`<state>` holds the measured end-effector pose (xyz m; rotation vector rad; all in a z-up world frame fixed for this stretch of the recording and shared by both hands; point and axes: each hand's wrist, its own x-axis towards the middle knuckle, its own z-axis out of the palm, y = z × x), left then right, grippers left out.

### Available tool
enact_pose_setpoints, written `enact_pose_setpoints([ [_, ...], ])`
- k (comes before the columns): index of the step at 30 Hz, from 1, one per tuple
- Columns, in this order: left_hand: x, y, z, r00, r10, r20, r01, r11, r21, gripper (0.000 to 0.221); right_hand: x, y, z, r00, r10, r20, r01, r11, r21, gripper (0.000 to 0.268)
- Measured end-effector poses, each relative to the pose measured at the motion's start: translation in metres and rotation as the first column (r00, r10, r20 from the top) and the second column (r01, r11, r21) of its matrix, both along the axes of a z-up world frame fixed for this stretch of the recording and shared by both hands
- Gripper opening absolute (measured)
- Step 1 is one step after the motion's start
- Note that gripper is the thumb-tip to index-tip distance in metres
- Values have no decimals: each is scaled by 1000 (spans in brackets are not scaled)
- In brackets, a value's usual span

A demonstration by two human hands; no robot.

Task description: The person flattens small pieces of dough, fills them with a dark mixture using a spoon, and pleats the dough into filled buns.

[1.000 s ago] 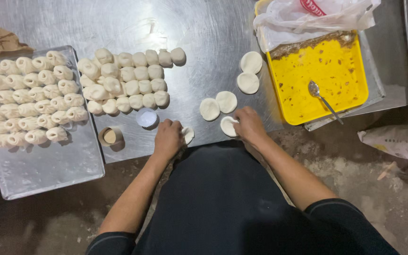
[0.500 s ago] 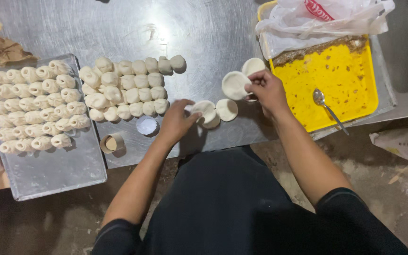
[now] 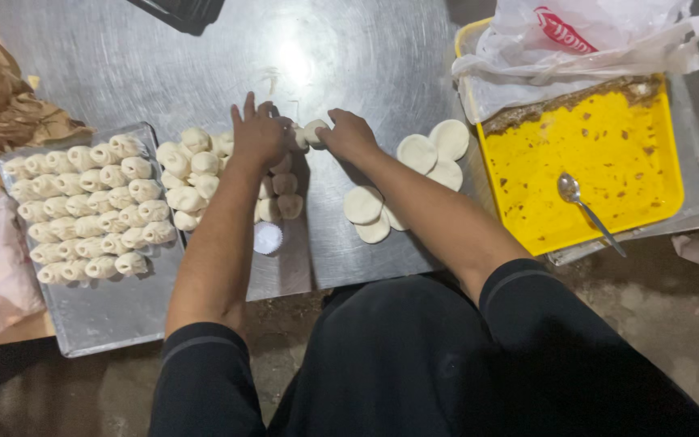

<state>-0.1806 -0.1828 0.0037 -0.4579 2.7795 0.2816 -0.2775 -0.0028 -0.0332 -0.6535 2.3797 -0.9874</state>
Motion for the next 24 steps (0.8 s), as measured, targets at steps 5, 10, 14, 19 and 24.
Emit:
enact_pose_setpoints([
  [5,5,10,22,995,-103,1,103,995,19,27,11,5,34,980,-18,199,22,1000,-21,32],
  [10,28,47,59,980,-138,-142,151,985,87,24,33,52,51,977,-123,174,180,915,-360,32],
  [14,111,102,91,966,219,-134,-105,813,573,37,56,168,69,995,-36,96,69,930,-362,37],
  [19,201,138,52,919,393,-32,-238,616,751,41,116,271,76,986,11,166,-9,1000,-15,31],
  [24,233,141,14,927,373,-45,-288,783,551,34,133,289,45,997,81,-1,-78,970,232,28],
])
